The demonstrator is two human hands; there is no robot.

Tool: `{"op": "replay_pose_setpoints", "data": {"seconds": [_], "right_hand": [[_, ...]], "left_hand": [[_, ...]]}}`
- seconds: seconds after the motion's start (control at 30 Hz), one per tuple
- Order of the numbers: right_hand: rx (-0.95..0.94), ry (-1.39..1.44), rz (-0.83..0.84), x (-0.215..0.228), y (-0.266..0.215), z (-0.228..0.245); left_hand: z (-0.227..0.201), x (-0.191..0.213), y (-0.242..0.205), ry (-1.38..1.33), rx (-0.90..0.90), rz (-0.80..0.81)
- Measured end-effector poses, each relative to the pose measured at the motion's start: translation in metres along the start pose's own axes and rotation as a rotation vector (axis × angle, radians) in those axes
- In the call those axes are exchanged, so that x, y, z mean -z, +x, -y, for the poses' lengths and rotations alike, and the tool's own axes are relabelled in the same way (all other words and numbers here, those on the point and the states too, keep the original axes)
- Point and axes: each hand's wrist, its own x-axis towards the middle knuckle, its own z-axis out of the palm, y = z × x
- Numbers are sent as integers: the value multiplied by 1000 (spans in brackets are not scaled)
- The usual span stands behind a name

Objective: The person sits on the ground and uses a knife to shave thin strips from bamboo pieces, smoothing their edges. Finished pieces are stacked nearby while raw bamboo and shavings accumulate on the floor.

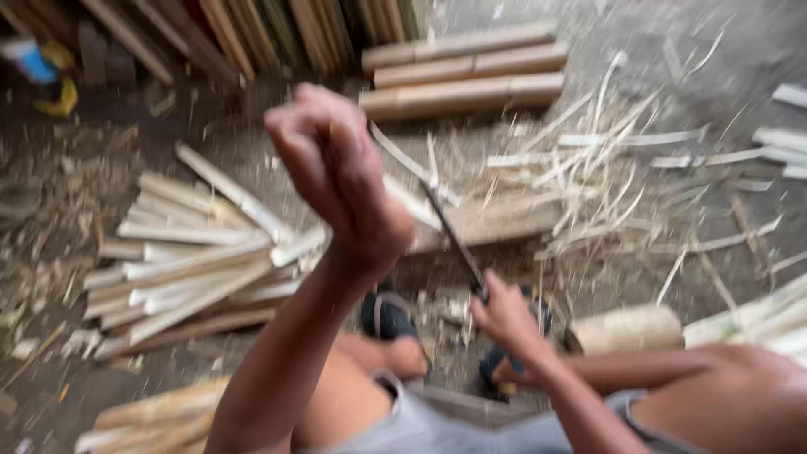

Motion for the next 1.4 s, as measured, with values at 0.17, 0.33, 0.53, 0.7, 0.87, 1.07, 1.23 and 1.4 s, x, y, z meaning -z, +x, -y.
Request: {"op": "replay_pose_setpoints", "data": {"seconds": [0.17, 0.33, 0.53, 0.7, 0.87, 1.07, 1.23, 1.4], "right_hand": [[336, 130, -149, 55, -64, 83], [151, 232, -45, 57, -58, 125], [279, 174, -97, 64, -69, 117], [100, 224, -70, 54, -56, 134], [185, 189, -50, 46, -63, 113], [189, 63, -193, 20, -30, 111], [-43, 127, 20, 27, -28, 113], [532, 207, -299, 12, -46, 74]], "left_hand": [[-20, -8, -13, 44, 7, -7], [-26, 1, -13, 109, 5, -16], [-19, -1, -16, 75, -29, -30], [-24, 3, -22, 93, 0, 10], [-22, 8, -17, 62, 61, -21], [-12, 13, -15, 68, 77, -53], [-3, 16, -5, 39, 100, -69], [4, 12, -5, 8, 113, -54]]}}
